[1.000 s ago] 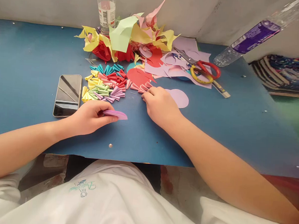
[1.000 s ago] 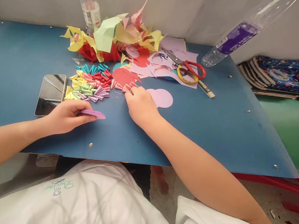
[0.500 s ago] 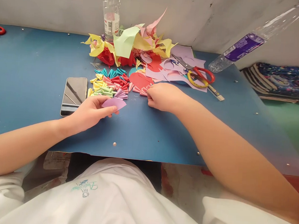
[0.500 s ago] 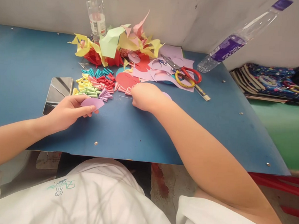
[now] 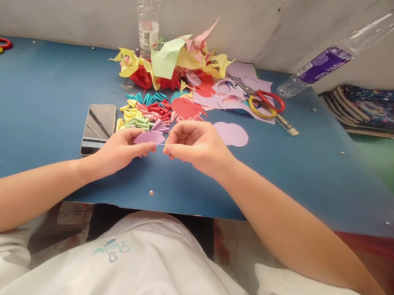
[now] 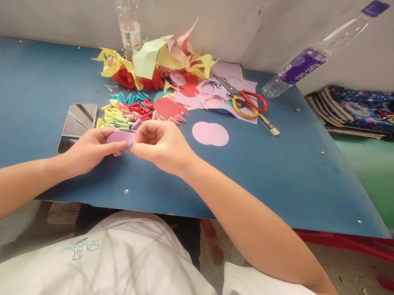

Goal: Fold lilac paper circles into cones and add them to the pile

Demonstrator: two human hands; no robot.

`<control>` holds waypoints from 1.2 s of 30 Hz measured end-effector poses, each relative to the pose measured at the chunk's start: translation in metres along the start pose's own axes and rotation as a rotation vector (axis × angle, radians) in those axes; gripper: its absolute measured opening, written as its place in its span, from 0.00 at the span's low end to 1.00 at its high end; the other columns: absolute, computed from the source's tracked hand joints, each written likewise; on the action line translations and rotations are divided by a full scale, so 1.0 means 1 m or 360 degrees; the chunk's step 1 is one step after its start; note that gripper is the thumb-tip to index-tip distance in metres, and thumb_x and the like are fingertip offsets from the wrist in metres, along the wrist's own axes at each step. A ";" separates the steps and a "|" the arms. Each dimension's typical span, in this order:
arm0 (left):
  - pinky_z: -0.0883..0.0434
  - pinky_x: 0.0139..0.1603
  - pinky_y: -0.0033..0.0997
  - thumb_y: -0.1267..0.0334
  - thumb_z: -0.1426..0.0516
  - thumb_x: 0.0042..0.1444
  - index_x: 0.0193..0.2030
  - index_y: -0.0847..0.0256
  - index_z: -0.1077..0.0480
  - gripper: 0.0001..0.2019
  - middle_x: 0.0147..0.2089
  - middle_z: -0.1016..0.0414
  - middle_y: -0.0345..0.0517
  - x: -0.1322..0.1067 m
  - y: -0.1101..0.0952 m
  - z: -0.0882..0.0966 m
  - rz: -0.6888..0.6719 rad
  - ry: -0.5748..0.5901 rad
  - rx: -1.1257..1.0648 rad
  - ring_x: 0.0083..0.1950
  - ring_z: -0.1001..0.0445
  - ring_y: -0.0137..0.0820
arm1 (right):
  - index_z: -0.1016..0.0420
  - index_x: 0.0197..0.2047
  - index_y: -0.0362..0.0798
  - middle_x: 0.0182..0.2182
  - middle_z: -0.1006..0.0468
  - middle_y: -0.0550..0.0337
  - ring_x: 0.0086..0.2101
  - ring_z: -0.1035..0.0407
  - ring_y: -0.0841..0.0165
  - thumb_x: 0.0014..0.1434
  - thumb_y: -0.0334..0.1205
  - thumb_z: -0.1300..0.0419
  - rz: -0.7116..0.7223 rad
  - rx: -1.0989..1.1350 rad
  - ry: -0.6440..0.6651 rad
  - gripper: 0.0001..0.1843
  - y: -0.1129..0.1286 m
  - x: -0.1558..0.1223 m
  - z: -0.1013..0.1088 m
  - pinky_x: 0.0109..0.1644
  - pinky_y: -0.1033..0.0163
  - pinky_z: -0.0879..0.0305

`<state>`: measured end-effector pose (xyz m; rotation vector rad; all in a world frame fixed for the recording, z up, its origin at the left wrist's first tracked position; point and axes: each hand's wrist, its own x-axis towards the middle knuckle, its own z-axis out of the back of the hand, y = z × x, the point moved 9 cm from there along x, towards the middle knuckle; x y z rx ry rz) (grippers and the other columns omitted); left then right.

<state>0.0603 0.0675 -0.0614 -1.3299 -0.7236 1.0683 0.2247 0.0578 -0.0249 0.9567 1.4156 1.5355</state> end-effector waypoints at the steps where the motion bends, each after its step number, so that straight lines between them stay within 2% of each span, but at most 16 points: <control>1: 0.29 0.38 0.27 0.50 0.25 0.54 0.39 0.61 0.16 0.16 0.36 0.18 0.42 0.000 -0.001 0.000 0.0001 0.0006 -0.0010 0.36 0.26 0.30 | 0.24 0.27 0.49 0.25 0.21 0.62 0.27 0.29 0.70 0.48 0.37 0.29 -0.0049 0.0131 0.0008 0.07 -0.007 0.002 -0.001 0.29 0.65 0.37; 3: 0.29 0.38 0.27 0.51 0.25 0.53 0.39 0.61 0.17 0.16 0.36 0.18 0.42 0.000 -0.001 -0.002 0.0015 0.0027 -0.0030 0.37 0.26 0.30 | 0.20 0.28 0.47 0.24 0.23 0.64 0.25 0.33 0.74 0.46 0.37 0.26 -0.0145 0.0343 0.0006 0.08 -0.022 0.008 0.001 0.28 0.67 0.40; 5: 0.30 0.37 0.27 0.52 0.24 0.52 0.40 0.61 0.17 0.17 0.36 0.18 0.42 0.000 0.000 -0.003 0.0043 0.0054 -0.0050 0.37 0.26 0.30 | 0.18 0.28 0.47 0.27 0.23 0.64 0.26 0.34 0.76 0.45 0.37 0.24 -0.0212 0.0517 -0.0028 0.08 -0.036 0.012 0.009 0.29 0.67 0.37; 8: 0.30 0.36 0.26 0.54 0.23 0.50 0.43 0.61 0.17 0.19 0.38 0.18 0.42 0.000 0.003 -0.007 0.0093 0.0108 -0.0092 0.37 0.25 0.30 | 0.18 0.26 0.47 0.34 0.19 0.60 0.31 0.26 0.71 0.43 0.35 0.23 -0.0323 0.0654 0.0001 0.08 -0.050 0.013 0.013 0.30 0.67 0.30; 10: 0.28 0.37 0.27 0.56 0.23 0.50 0.46 0.61 0.17 0.20 0.39 0.19 0.42 0.000 0.005 -0.010 0.0130 0.0156 -0.0104 0.38 0.25 0.30 | 0.18 0.24 0.47 0.34 0.17 0.58 0.33 0.23 0.68 0.42 0.34 0.24 -0.0361 0.0675 0.0027 0.08 -0.053 0.012 0.012 0.28 0.67 0.28; 15: 0.24 0.42 0.30 0.56 0.23 0.48 0.49 0.62 0.18 0.22 0.40 0.18 0.43 -0.002 0.002 -0.017 0.0160 0.0254 -0.0043 0.41 0.23 0.34 | 0.21 0.22 0.46 0.30 0.16 0.57 0.29 0.22 0.67 0.40 0.32 0.24 -0.0328 0.0544 0.0052 0.09 -0.049 0.010 0.009 0.25 0.67 0.28; 18: 0.27 0.37 0.30 0.51 0.24 0.51 0.46 0.62 0.16 0.21 0.39 0.18 0.44 -0.003 0.000 -0.016 0.0150 0.0237 0.0110 0.38 0.24 0.34 | 0.20 0.25 0.47 0.28 0.16 0.57 0.30 0.21 0.66 0.42 0.32 0.22 -0.0330 0.0464 0.0044 0.10 -0.049 0.008 0.007 0.27 0.67 0.27; 21: 0.32 0.31 0.28 0.46 0.26 0.53 0.42 0.62 0.16 0.20 0.34 0.20 0.44 -0.001 0.001 -0.011 0.0146 0.0133 0.0246 0.33 0.26 0.32 | 0.17 0.29 0.48 0.26 0.16 0.60 0.29 0.22 0.68 0.45 0.37 0.18 -0.0274 0.0473 -0.0007 0.13 -0.049 0.007 0.006 0.32 0.65 0.24; 24: 0.30 0.33 0.29 0.46 0.27 0.55 0.40 0.60 0.16 0.18 0.36 0.18 0.45 0.000 0.001 -0.008 0.0105 0.0083 0.0203 0.35 0.24 0.33 | 0.16 0.33 0.49 0.30 0.16 0.61 0.31 0.22 0.68 0.47 0.44 0.16 -0.0078 0.0497 -0.0076 0.16 -0.039 0.006 0.005 0.35 0.63 0.22; 28: 0.25 0.39 0.30 0.46 0.28 0.58 0.40 0.60 0.13 0.18 0.38 0.15 0.47 0.000 0.002 -0.008 0.0082 0.0097 0.0110 0.36 0.23 0.32 | 0.17 0.36 0.51 0.37 0.15 0.59 0.37 0.21 0.66 0.57 0.49 0.20 0.0204 0.0336 -0.0279 0.15 -0.017 -0.002 0.016 0.39 0.61 0.21; 32: 0.27 0.36 0.28 0.44 0.28 0.59 0.39 0.60 0.12 0.19 0.37 0.14 0.48 0.000 0.007 -0.002 0.0160 -0.0016 0.0060 0.35 0.22 0.32 | 0.20 0.37 0.52 0.35 0.17 0.62 0.33 0.24 0.68 0.60 0.40 0.23 0.0340 0.0286 -0.0554 0.09 -0.004 -0.012 0.035 0.37 0.61 0.24; 34: 0.27 0.36 0.27 0.44 0.27 0.59 0.40 0.60 0.12 0.19 0.38 0.14 0.48 0.000 0.008 0.001 0.0143 -0.0091 -0.0022 0.37 0.21 0.32 | 0.19 0.37 0.52 0.34 0.17 0.62 0.31 0.25 0.69 0.59 0.39 0.23 0.0294 0.0247 -0.0500 0.09 -0.008 -0.011 0.031 0.35 0.61 0.26; 36: 0.25 0.38 0.26 0.45 0.26 0.58 0.42 0.59 0.12 0.18 0.41 0.14 0.49 0.000 0.008 0.002 0.0126 -0.0123 -0.0135 0.39 0.20 0.32 | 0.18 0.38 0.51 0.34 0.17 0.62 0.31 0.25 0.69 0.56 0.43 0.20 0.0186 0.0223 -0.0362 0.13 -0.020 -0.007 0.019 0.35 0.61 0.25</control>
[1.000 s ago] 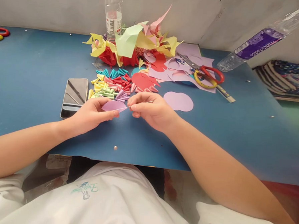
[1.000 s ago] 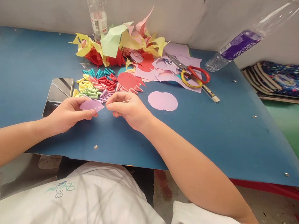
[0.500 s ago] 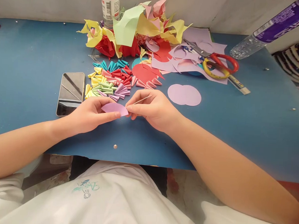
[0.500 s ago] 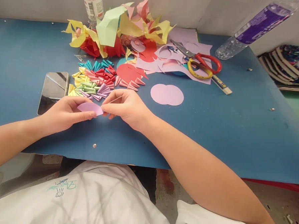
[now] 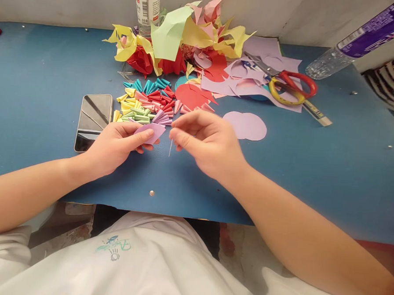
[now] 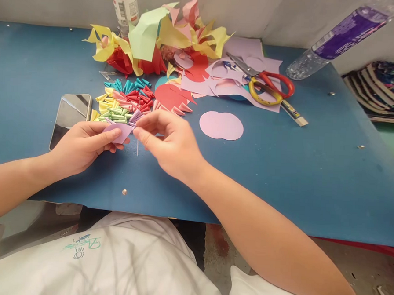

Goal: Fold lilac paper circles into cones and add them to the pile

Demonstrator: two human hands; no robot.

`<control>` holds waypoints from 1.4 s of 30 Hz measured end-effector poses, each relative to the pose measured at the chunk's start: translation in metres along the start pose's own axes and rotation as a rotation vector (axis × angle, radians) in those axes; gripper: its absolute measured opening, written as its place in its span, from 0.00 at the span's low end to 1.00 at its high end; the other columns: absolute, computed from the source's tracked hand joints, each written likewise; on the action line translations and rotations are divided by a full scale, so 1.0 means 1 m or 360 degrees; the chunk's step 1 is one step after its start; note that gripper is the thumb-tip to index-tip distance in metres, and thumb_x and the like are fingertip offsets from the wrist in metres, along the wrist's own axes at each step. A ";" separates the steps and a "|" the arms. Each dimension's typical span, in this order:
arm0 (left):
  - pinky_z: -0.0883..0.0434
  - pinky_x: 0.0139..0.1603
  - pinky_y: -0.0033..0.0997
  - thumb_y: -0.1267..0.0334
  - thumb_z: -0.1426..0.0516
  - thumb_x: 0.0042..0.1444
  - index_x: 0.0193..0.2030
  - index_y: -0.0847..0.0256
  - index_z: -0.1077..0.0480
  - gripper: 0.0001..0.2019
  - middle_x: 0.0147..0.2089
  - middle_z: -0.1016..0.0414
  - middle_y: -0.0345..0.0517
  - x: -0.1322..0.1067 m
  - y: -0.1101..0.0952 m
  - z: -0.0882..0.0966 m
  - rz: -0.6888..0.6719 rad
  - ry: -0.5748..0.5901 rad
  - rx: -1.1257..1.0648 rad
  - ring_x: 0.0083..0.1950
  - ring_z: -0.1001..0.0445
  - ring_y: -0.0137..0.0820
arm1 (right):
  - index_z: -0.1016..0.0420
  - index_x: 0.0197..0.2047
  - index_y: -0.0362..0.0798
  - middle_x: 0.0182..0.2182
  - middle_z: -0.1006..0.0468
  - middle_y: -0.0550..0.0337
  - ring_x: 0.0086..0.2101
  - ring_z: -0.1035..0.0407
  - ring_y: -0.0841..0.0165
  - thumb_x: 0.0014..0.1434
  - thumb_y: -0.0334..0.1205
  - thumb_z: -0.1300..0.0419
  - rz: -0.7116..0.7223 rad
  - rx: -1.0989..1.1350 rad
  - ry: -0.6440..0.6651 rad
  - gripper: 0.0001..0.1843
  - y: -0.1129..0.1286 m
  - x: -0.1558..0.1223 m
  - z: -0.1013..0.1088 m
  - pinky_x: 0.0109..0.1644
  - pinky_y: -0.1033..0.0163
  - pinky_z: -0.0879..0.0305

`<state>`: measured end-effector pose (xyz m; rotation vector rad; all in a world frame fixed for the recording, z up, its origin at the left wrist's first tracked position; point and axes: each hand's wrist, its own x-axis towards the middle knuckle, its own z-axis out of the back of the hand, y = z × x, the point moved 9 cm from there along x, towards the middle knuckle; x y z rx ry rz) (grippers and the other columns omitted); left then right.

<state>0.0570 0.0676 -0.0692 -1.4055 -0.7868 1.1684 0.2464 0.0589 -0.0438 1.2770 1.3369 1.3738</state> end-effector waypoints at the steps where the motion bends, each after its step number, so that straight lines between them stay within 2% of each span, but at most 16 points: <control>1: 0.25 0.39 0.26 0.45 0.26 0.58 0.43 0.59 0.12 0.18 0.43 0.14 0.49 0.000 0.000 -0.001 0.0001 0.0003 -0.0056 0.41 0.20 0.32 | 0.18 0.39 0.50 0.35 0.16 0.62 0.33 0.24 0.69 0.56 0.45 0.20 -0.0037 -0.0017 0.0044 0.15 -0.007 -0.001 -0.005 0.36 0.61 0.24; 5: 0.23 0.42 0.26 0.47 0.23 0.54 0.43 0.59 0.12 0.19 0.43 0.15 0.49 0.000 0.001 -0.005 0.0032 0.0048 -0.0156 0.43 0.20 0.32 | 0.18 0.40 0.50 0.37 0.14 0.61 0.37 0.21 0.67 0.54 0.51 0.19 -0.0063 -0.0017 0.0092 0.19 -0.022 -0.002 -0.014 0.41 0.60 0.22; 9: 0.22 0.42 0.27 0.49 0.21 0.51 0.42 0.59 0.12 0.19 0.41 0.15 0.48 -0.001 0.001 -0.009 0.0050 0.0103 -0.0158 0.42 0.19 0.32 | 0.18 0.38 0.50 0.34 0.15 0.62 0.36 0.20 0.66 0.46 0.47 0.15 -0.0163 0.0097 0.0091 0.23 -0.027 -0.002 -0.014 0.42 0.60 0.21; 11: 0.21 0.44 0.29 0.47 0.22 0.51 0.43 0.59 0.13 0.19 0.41 0.14 0.48 -0.001 0.001 -0.010 0.0059 0.0125 -0.0147 0.42 0.18 0.34 | 0.18 0.38 0.51 0.33 0.15 0.63 0.36 0.20 0.65 0.45 0.48 0.14 -0.0213 0.0116 0.0127 0.23 -0.028 -0.003 -0.016 0.41 0.59 0.22; 14: 0.20 0.45 0.32 0.45 0.22 0.50 0.41 0.59 0.13 0.21 0.40 0.14 0.48 -0.001 0.004 -0.011 0.0086 0.0159 -0.0088 0.42 0.18 0.35 | 0.19 0.36 0.51 0.33 0.15 0.62 0.36 0.20 0.65 0.48 0.51 0.16 -0.0213 0.0081 0.0153 0.22 -0.027 -0.004 -0.018 0.42 0.59 0.23; 17: 0.21 0.44 0.31 0.45 0.22 0.48 0.39 0.59 0.13 0.21 0.36 0.15 0.46 -0.001 0.004 -0.010 0.0089 0.0154 -0.0063 0.40 0.19 0.34 | 0.19 0.33 0.50 0.31 0.17 0.63 0.31 0.25 0.68 0.49 0.52 0.17 -0.0203 0.0038 0.0105 0.21 -0.024 -0.004 -0.017 0.37 0.61 0.26; 20: 0.21 0.43 0.30 0.48 0.22 0.50 0.38 0.58 0.13 0.18 0.35 0.16 0.44 -0.001 0.001 -0.010 0.0041 0.0139 -0.0085 0.40 0.19 0.33 | 0.19 0.32 0.49 0.29 0.19 0.63 0.28 0.30 0.71 0.48 0.49 0.18 -0.0248 0.0003 0.0087 0.18 -0.024 -0.004 -0.016 0.32 0.62 0.31; 25: 0.20 0.45 0.34 0.46 0.21 0.48 0.37 0.60 0.15 0.21 0.35 0.16 0.45 0.000 0.000 -0.010 0.0018 0.0118 -0.0027 0.41 0.18 0.36 | 0.20 0.32 0.49 0.28 0.20 0.63 0.29 0.29 0.69 0.55 0.43 0.26 -0.0322 -0.0043 0.0267 0.10 -0.026 -0.006 -0.024 0.34 0.61 0.30; 28: 0.20 0.45 0.35 0.46 0.22 0.47 0.35 0.61 0.17 0.21 0.33 0.17 0.45 -0.001 0.000 -0.014 0.0043 0.0170 0.0052 0.40 0.18 0.37 | 0.22 0.31 0.50 0.28 0.21 0.64 0.29 0.30 0.69 0.54 0.39 0.29 -0.0259 -0.0092 0.0215 0.06 -0.024 -0.006 -0.022 0.32 0.62 0.32; 33: 0.22 0.43 0.35 0.45 0.23 0.51 0.34 0.59 0.17 0.19 0.33 0.16 0.45 -0.003 -0.003 -0.015 0.0042 0.0208 0.0129 0.39 0.18 0.37 | 0.24 0.29 0.51 0.26 0.24 0.65 0.29 0.32 0.70 0.53 0.39 0.31 -0.0203 -0.0040 0.0174 0.06 -0.023 -0.007 -0.024 0.32 0.62 0.35; 37: 0.24 0.41 0.32 0.50 0.24 0.53 0.34 0.58 0.16 0.14 0.33 0.16 0.43 -0.003 -0.004 -0.015 0.0045 0.0244 0.0100 0.37 0.19 0.34 | 0.24 0.28 0.51 0.25 0.24 0.66 0.28 0.33 0.71 0.52 0.38 0.30 -0.0229 0.0006 0.0105 0.06 -0.025 -0.006 -0.023 0.33 0.62 0.35; 42: 0.26 0.37 0.31 0.52 0.25 0.54 0.33 0.59 0.16 0.13 0.33 0.16 0.45 -0.006 -0.001 -0.019 0.0137 0.0306 0.0166 0.36 0.21 0.33 | 0.23 0.28 0.51 0.24 0.26 0.67 0.25 0.36 0.73 0.54 0.37 0.30 -0.0174 0.0119 -0.0043 0.07 -0.019 0.004 -0.005 0.31 0.63 0.36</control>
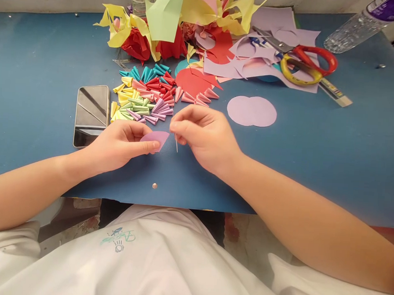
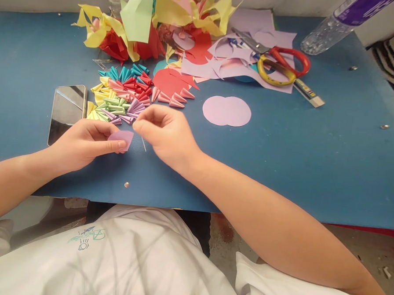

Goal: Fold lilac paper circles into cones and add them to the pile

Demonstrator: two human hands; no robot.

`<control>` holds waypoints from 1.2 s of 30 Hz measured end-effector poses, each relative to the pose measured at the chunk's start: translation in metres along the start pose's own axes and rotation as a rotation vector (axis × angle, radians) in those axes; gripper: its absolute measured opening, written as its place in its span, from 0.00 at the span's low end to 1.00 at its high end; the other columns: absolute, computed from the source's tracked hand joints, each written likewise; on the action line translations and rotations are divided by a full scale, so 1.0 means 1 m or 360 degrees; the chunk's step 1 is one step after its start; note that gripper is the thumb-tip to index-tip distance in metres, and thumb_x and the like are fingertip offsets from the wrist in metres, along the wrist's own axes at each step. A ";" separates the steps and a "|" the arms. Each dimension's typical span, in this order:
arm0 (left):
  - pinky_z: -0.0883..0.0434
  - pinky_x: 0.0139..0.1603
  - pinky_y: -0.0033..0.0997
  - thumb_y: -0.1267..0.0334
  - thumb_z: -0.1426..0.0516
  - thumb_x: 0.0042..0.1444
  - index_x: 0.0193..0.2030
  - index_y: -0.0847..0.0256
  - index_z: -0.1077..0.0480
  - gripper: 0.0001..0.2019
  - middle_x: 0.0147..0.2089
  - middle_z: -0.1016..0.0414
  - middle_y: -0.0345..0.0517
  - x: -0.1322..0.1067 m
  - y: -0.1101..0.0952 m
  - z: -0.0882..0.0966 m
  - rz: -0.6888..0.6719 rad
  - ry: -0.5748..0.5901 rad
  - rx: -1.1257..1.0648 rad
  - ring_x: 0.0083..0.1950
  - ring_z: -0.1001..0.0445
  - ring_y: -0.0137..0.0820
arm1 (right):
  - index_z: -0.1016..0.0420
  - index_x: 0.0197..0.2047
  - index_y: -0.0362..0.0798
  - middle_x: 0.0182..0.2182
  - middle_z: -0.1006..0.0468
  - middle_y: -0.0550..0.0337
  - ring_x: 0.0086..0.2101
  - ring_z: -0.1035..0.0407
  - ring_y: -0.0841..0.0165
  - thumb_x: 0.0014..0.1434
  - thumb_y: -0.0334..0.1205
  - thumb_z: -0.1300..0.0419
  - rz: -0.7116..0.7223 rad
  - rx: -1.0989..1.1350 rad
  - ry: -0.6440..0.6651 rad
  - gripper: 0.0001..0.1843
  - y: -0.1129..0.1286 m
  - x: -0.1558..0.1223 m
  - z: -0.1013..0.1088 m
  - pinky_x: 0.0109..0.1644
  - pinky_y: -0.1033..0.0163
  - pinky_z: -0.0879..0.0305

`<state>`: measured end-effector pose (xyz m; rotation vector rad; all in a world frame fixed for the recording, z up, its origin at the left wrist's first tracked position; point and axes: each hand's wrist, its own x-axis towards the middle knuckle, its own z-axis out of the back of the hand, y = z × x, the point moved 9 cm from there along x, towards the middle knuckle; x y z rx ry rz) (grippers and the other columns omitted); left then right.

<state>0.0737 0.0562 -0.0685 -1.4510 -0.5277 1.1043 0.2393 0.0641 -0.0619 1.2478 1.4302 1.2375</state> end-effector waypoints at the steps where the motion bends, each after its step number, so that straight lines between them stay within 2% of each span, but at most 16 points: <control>1: 0.26 0.37 0.31 0.52 0.25 0.53 0.32 0.59 0.17 0.14 0.32 0.17 0.45 -0.001 0.001 -0.001 0.0016 0.0000 -0.0001 0.36 0.22 0.33 | 0.24 0.28 0.52 0.24 0.25 0.67 0.25 0.35 0.73 0.55 0.36 0.30 0.0024 0.0047 -0.0043 0.08 0.004 0.002 0.006 0.31 0.64 0.37; 4: 0.25 0.39 0.30 0.51 0.24 0.53 0.33 0.60 0.18 0.15 0.33 0.18 0.45 -0.001 0.000 0.002 -0.0006 -0.0076 -0.0069 0.36 0.22 0.32 | 0.23 0.27 0.51 0.23 0.25 0.66 0.25 0.34 0.73 0.55 0.34 0.28 0.0030 0.0126 -0.0024 0.09 0.012 0.004 0.012 0.31 0.63 0.35; 6: 0.24 0.40 0.29 0.50 0.24 0.53 0.35 0.61 0.18 0.17 0.34 0.18 0.44 0.000 -0.001 0.007 -0.0051 -0.0157 -0.0137 0.36 0.22 0.31 | 0.20 0.29 0.50 0.24 0.22 0.65 0.25 0.33 0.72 0.52 0.37 0.23 -0.0069 0.0066 0.0092 0.09 0.009 0.001 0.005 0.30 0.63 0.35; 8: 0.24 0.40 0.28 0.49 0.23 0.53 0.37 0.61 0.18 0.18 0.35 0.18 0.43 0.002 -0.001 0.009 -0.0091 -0.0195 -0.0204 0.37 0.22 0.30 | 0.17 0.32 0.49 0.27 0.19 0.63 0.28 0.29 0.71 0.46 0.41 0.17 -0.0154 0.0029 0.0177 0.15 0.002 -0.003 -0.003 0.32 0.62 0.31; 10: 0.23 0.40 0.26 0.48 0.22 0.52 0.36 0.61 0.19 0.19 0.34 0.18 0.42 0.003 -0.002 0.008 -0.0121 -0.0168 -0.0262 0.36 0.22 0.28 | 0.17 0.36 0.48 0.30 0.16 0.62 0.31 0.24 0.68 0.41 0.43 0.14 -0.0194 0.0064 0.0183 0.23 -0.004 -0.007 -0.008 0.36 0.61 0.28; 12: 0.24 0.39 0.24 0.48 0.21 0.51 0.36 0.61 0.18 0.20 0.34 0.18 0.41 0.004 -0.002 0.005 -0.0135 -0.0109 -0.0288 0.36 0.22 0.27 | 0.18 0.39 0.48 0.30 0.16 0.61 0.33 0.23 0.67 0.40 0.44 0.13 -0.0217 0.0092 0.0159 0.26 -0.009 -0.008 -0.009 0.36 0.62 0.28; 18: 0.23 0.39 0.23 0.50 0.22 0.54 0.36 0.60 0.15 0.16 0.32 0.18 0.40 0.003 -0.003 0.002 -0.0143 -0.0053 -0.0273 0.36 0.21 0.26 | 0.20 0.31 0.48 0.24 0.22 0.66 0.25 0.33 0.74 0.50 0.41 0.20 -0.0265 0.0024 0.0253 0.14 -0.011 -0.007 -0.014 0.29 0.65 0.36; 23: 0.24 0.39 0.24 0.52 0.22 0.53 0.35 0.60 0.15 0.15 0.32 0.17 0.41 0.002 -0.006 -0.003 -0.0140 -0.0034 -0.0164 0.35 0.21 0.27 | 0.23 0.29 0.48 0.23 0.26 0.67 0.24 0.36 0.73 0.52 0.38 0.29 -0.0313 -0.0170 0.0256 0.07 -0.016 -0.010 -0.014 0.28 0.64 0.40; 27: 0.25 0.38 0.25 0.54 0.23 0.56 0.33 0.61 0.16 0.14 0.31 0.17 0.41 0.002 -0.006 -0.005 -0.0140 -0.0027 -0.0174 0.35 0.22 0.27 | 0.24 0.28 0.48 0.22 0.28 0.68 0.24 0.39 0.74 0.53 0.39 0.33 -0.0198 -0.0237 0.0214 0.06 -0.013 -0.009 -0.016 0.28 0.64 0.44; 32: 0.27 0.38 0.25 0.56 0.25 0.57 0.33 0.61 0.17 0.12 0.31 0.19 0.40 0.004 -0.003 -0.004 -0.0127 -0.0009 -0.0192 0.34 0.24 0.27 | 0.25 0.28 0.48 0.22 0.29 0.68 0.24 0.41 0.75 0.54 0.38 0.32 -0.0140 -0.0199 0.0137 0.07 -0.010 -0.008 -0.013 0.27 0.64 0.47; 34: 0.27 0.38 0.24 0.59 0.26 0.58 0.32 0.61 0.17 0.10 0.31 0.19 0.40 0.005 -0.003 -0.004 -0.0118 -0.0003 -0.0162 0.34 0.24 0.26 | 0.24 0.27 0.48 0.22 0.29 0.68 0.24 0.40 0.74 0.55 0.36 0.32 -0.0064 -0.0162 0.0070 0.07 -0.004 -0.004 -0.005 0.28 0.63 0.46; 36: 0.27 0.38 0.23 0.62 0.27 0.58 0.31 0.62 0.18 0.09 0.30 0.19 0.40 0.006 -0.001 -0.003 -0.0097 -0.0019 -0.0140 0.34 0.24 0.25 | 0.23 0.27 0.49 0.23 0.29 0.67 0.26 0.39 0.74 0.57 0.35 0.32 0.0071 -0.0056 -0.0083 0.08 0.008 0.001 0.011 0.30 0.63 0.43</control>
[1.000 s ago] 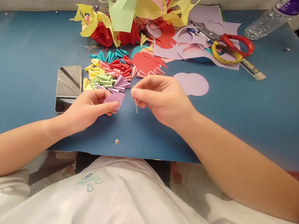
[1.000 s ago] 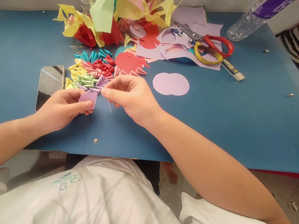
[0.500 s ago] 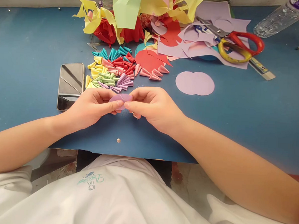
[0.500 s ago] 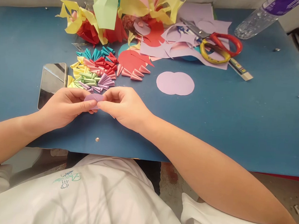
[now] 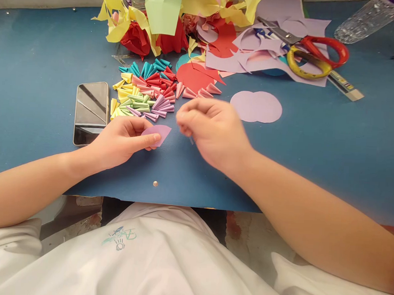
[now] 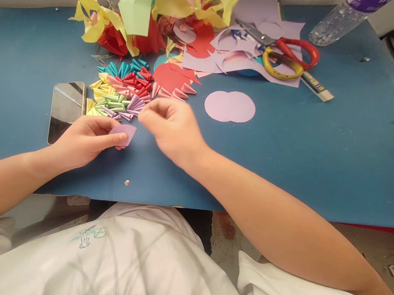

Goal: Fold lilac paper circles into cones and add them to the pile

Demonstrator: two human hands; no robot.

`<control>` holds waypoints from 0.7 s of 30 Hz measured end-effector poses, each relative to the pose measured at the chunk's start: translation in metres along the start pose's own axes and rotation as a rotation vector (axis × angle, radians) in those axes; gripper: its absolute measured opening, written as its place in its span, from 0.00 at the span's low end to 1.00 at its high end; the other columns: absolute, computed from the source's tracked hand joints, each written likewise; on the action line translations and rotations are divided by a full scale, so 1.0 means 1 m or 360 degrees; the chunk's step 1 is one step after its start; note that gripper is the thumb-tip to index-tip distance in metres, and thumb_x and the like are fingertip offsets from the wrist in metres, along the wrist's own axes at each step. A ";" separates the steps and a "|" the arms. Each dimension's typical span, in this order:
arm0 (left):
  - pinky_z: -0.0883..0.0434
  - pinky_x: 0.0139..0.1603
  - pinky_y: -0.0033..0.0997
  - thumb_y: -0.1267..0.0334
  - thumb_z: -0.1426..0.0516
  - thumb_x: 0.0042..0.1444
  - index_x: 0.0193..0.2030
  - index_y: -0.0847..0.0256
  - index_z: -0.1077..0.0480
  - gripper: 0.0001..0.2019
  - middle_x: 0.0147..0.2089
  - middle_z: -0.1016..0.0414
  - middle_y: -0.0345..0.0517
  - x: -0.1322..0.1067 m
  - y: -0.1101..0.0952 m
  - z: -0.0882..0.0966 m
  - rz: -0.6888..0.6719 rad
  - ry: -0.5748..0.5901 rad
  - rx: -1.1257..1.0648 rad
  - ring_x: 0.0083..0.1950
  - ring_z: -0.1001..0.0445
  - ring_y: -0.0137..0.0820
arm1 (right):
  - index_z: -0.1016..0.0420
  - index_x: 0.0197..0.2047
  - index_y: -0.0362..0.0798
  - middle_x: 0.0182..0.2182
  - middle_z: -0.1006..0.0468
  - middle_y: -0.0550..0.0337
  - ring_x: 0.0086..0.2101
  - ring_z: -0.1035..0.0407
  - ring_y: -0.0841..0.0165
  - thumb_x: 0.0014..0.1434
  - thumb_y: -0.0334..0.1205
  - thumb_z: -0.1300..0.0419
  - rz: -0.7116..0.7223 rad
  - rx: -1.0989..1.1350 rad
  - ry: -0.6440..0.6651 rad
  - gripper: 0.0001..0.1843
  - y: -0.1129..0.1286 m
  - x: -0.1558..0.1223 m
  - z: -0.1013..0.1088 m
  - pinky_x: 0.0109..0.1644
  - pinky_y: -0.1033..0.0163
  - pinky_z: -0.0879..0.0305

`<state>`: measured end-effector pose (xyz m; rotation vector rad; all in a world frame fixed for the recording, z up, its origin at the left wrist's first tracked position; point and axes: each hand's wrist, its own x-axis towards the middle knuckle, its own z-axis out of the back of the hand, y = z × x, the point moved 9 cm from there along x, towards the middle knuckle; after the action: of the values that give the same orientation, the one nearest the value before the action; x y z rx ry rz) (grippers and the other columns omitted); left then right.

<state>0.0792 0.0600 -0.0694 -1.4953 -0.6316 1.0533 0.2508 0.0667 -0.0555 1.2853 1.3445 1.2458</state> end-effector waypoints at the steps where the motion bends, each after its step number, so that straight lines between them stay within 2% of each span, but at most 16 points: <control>1: 0.27 0.37 0.23 0.63 0.27 0.57 0.30 0.62 0.19 0.09 0.30 0.19 0.40 0.000 0.001 0.001 0.0011 -0.0018 0.0005 0.33 0.24 0.25 | 0.24 0.27 0.50 0.23 0.29 0.67 0.26 0.38 0.74 0.58 0.34 0.32 0.0079 0.0106 -0.0107 0.09 0.006 0.003 0.010 0.31 0.63 0.42; 3: 0.28 0.35 0.22 0.66 0.27 0.55 0.30 0.62 0.21 0.09 0.29 0.20 0.39 0.000 0.001 0.004 0.0026 -0.0068 -0.0004 0.32 0.24 0.24 | 0.21 0.30 0.51 0.26 0.26 0.65 0.28 0.37 0.73 0.59 0.32 0.31 0.0117 0.0259 -0.0158 0.07 0.013 0.006 0.019 0.32 0.63 0.40; 4: 0.28 0.34 0.22 0.66 0.27 0.55 0.30 0.62 0.22 0.09 0.29 0.20 0.38 0.000 0.002 0.005 0.0035 -0.0090 -0.0022 0.32 0.23 0.25 | 0.21 0.30 0.51 0.27 0.25 0.64 0.29 0.35 0.73 0.59 0.32 0.30 0.0051 0.0302 -0.0095 0.07 0.011 0.007 0.017 0.32 0.62 0.40; 7: 0.28 0.32 0.22 0.65 0.27 0.55 0.32 0.62 0.23 0.10 0.29 0.21 0.38 0.000 0.005 0.006 0.0076 -0.0106 -0.0099 0.31 0.22 0.26 | 0.19 0.32 0.49 0.27 0.23 0.64 0.28 0.31 0.72 0.51 0.38 0.19 -0.0137 0.0302 0.0150 0.14 0.004 0.002 -0.002 0.31 0.62 0.36; 9: 0.28 0.31 0.22 0.64 0.26 0.55 0.35 0.62 0.23 0.10 0.29 0.21 0.38 0.000 0.005 0.006 0.0082 -0.0098 -0.0140 0.31 0.22 0.26 | 0.18 0.32 0.48 0.26 0.21 0.64 0.29 0.27 0.70 0.46 0.43 0.15 -0.0219 0.0256 0.0238 0.19 -0.003 -0.004 -0.014 0.31 0.62 0.32; 13: 0.28 0.33 0.21 0.63 0.25 0.56 0.38 0.62 0.20 0.10 0.32 0.20 0.38 0.000 0.003 0.008 0.0023 -0.0102 -0.0129 0.33 0.24 0.24 | 0.18 0.38 0.49 0.28 0.16 0.64 0.29 0.22 0.68 0.39 0.40 0.12 -0.0271 0.0363 0.0134 0.26 -0.015 -0.008 -0.015 0.34 0.62 0.23; 16: 0.28 0.34 0.21 0.62 0.25 0.56 0.39 0.62 0.19 0.10 0.31 0.21 0.38 0.000 0.000 0.012 -0.0030 -0.0159 -0.0095 0.32 0.25 0.23 | 0.17 0.43 0.48 0.28 0.15 0.64 0.28 0.21 0.69 0.37 0.39 0.11 -0.0347 0.0386 0.0138 0.31 -0.024 -0.009 -0.016 0.36 0.61 0.19; 21: 0.29 0.34 0.23 0.61 0.23 0.51 0.38 0.62 0.20 0.15 0.31 0.22 0.38 -0.002 -0.005 0.008 -0.0070 -0.0128 0.0017 0.33 0.26 0.26 | 0.15 0.39 0.47 0.32 0.13 0.62 0.31 0.20 0.67 0.35 0.43 0.11 -0.0446 0.0424 0.0229 0.29 -0.032 -0.012 -0.025 0.40 0.59 0.16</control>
<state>0.0722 0.0633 -0.0642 -1.4294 -0.7113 1.0853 0.2235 0.0538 -0.0844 1.1504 1.7747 1.0036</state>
